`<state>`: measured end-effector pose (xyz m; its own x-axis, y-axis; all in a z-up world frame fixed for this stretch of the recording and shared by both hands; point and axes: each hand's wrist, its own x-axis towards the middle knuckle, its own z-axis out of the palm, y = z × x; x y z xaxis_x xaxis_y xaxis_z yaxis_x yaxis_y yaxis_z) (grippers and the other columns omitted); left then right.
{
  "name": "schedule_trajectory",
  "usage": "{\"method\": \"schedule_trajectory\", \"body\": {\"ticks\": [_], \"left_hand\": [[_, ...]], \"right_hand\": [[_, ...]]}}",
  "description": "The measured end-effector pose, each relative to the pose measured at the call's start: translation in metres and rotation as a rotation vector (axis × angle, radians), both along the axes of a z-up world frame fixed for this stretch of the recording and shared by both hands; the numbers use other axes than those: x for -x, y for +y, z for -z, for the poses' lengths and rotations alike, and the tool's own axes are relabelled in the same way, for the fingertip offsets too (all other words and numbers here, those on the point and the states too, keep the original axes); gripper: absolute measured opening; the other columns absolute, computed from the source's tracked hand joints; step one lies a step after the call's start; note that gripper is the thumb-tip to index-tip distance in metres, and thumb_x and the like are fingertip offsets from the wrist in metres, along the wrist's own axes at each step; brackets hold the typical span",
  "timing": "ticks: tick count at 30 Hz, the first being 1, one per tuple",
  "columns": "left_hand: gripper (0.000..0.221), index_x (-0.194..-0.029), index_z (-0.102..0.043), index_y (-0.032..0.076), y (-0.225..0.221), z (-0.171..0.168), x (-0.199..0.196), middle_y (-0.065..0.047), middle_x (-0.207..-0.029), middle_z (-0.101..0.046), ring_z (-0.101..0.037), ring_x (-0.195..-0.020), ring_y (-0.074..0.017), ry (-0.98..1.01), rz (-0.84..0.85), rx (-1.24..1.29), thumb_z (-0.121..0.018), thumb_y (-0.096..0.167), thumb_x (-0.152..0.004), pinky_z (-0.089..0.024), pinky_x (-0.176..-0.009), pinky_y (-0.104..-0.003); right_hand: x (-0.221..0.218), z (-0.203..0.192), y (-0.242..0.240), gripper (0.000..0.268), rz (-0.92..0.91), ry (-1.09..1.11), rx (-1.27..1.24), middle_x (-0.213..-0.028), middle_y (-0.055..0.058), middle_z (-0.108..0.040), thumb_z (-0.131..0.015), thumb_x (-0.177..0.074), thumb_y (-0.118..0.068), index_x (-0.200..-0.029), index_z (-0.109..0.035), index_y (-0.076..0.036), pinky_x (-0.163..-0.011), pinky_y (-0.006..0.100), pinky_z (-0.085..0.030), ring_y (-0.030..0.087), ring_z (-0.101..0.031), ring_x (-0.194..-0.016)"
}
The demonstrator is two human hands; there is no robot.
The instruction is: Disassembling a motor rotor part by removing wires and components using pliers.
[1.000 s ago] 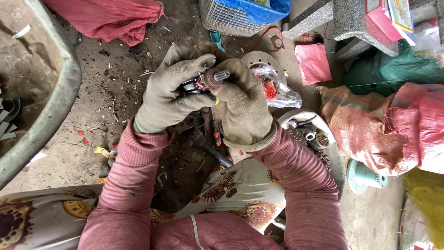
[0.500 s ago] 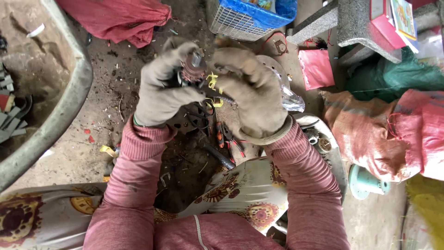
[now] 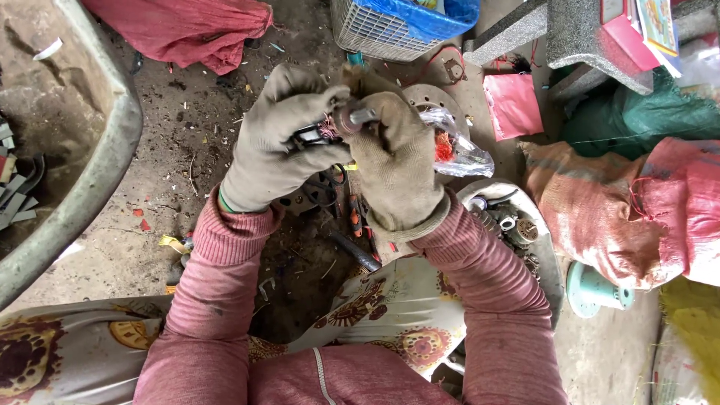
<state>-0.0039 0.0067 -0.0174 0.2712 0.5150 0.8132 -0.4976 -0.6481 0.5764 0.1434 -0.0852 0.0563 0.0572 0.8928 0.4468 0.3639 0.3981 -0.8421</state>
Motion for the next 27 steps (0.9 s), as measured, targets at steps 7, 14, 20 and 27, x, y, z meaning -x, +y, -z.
{"method": "schedule_trajectory", "body": {"ticks": [7, 14, 20, 27], "left_hand": [[0.066, -0.148, -0.059, 0.021, 0.002, -0.011, 0.012, 0.002, -0.132, -0.059, -0.056, -0.108, -0.0117, -0.073, -0.037, -0.102, -0.092, 0.018, -0.091, -0.051, -0.085, -0.024], [0.041, -0.151, -0.057, 0.013, -0.027, 0.019, -0.005, -0.01, -0.123, -0.062, -0.062, -0.095, -0.0242, -0.251, -0.031, 0.446, -0.076, 0.009, -0.115, -0.057, -0.087, -0.036], [0.045, -0.132, -0.057, 0.001, 0.025, 0.029, 0.069, -0.02, -0.106, -0.07, -0.072, -0.09, -0.0228, -0.826, 0.296, 0.874, -0.063, 0.037, -0.105, -0.059, -0.074, -0.033], [0.034, -0.144, -0.058, 0.003, -0.022, 0.01, -0.011, -0.011, -0.112, -0.072, -0.072, -0.097, -0.0194, -0.505, 0.364, 0.739, -0.067, 0.025, -0.119, -0.061, -0.082, -0.031]], "right_hand": [[0.003, 0.007, -0.015, 0.016, 0.047, -0.065, 0.237, -0.095, 0.008, -0.059, -0.049, -0.093, 0.01, -0.103, -0.057, 0.0, -0.07, 0.024, -0.05, 0.011, -0.052, -0.078], [0.006, 0.024, -0.013, 0.015, 0.013, 0.007, 0.102, -0.114, 0.01, -0.067, -0.055, -0.092, 0.011, -0.101, -0.055, -0.001, -0.09, 0.027, -0.061, 0.015, -0.069, -0.105], [-0.035, 0.052, -0.013, 0.024, 0.051, -0.084, 0.372, -0.12, 0.01, -0.072, -0.07, -0.098, 0.001, -0.121, -0.066, -0.004, -0.097, 0.032, -0.058, 0.021, -0.07, -0.109], [0.005, -0.049, -0.004, 0.069, 0.129, -0.956, -0.297, -0.123, 0.017, -0.059, -0.09, -0.077, -0.039, -0.127, -0.057, -0.004, -0.097, 0.043, -0.053, 0.032, -0.06, -0.112]]}}
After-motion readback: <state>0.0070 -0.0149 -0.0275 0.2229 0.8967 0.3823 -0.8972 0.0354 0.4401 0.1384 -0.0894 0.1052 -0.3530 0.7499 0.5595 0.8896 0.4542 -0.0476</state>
